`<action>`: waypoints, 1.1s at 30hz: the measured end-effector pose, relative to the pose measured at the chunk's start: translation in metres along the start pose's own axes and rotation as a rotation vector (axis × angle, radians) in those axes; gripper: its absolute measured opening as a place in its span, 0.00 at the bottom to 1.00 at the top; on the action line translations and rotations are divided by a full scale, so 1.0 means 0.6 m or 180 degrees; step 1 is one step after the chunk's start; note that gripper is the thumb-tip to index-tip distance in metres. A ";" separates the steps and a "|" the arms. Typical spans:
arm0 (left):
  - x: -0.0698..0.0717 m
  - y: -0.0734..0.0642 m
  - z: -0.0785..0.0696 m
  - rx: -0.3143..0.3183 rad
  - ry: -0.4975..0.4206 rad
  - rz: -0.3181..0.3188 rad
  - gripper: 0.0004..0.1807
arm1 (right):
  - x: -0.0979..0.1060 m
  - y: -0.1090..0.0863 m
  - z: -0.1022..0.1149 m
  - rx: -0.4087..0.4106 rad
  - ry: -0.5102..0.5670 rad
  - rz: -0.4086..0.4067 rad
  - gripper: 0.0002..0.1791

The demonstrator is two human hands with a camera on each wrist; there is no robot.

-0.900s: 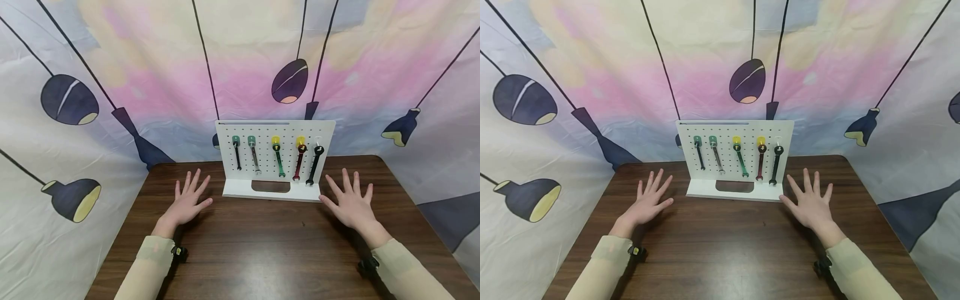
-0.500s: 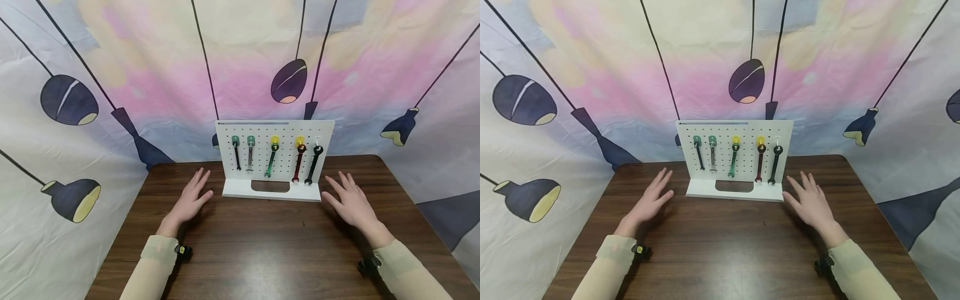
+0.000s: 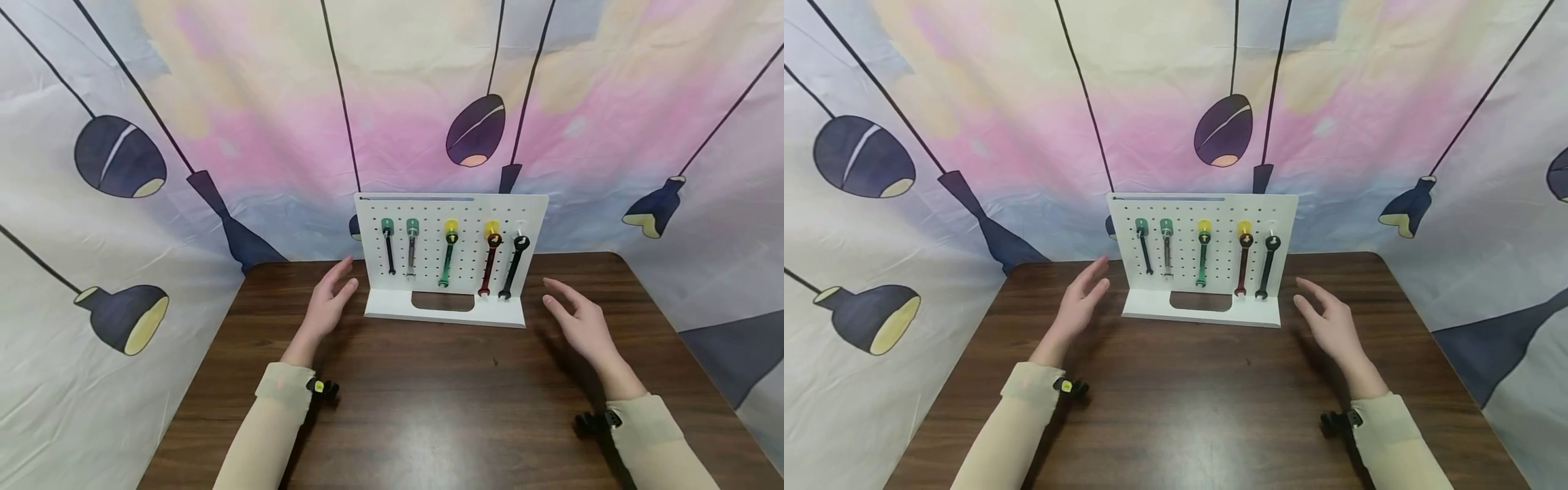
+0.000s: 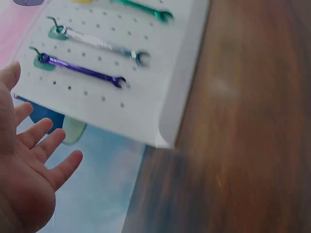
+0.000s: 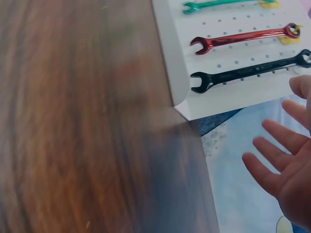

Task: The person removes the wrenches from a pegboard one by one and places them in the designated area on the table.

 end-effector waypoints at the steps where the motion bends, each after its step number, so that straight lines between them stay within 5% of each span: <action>1: -0.003 0.007 -0.003 -0.0015 -0.0139 -0.0064 0.31 | 0.000 0.001 -0.001 0.0000 0.0074 -0.0028 0.30; 12: -0.012 0.079 -0.006 0.0201 -0.1047 -0.0774 0.28 | -0.017 0.019 0.006 0.0243 0.1490 -0.0339 0.24; 23: -0.006 0.126 -0.026 0.0175 -0.0879 -0.0935 0.25 | -0.028 0.043 0.016 0.0257 0.2021 -0.0470 0.19; 33: -0.006 0.145 -0.025 0.0303 -0.0972 -0.0994 0.23 | -0.042 0.067 0.015 0.0242 0.2450 -0.0509 0.21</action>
Point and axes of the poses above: each hand's wrist, its own y-axis towards the middle knuckle, its own x-axis out of the back of the hand, z = x × y, the point moved 3 cm from there along y, towards the middle knuckle, and after that the axes turned 9 degrees about z, right-handed, at the moved point
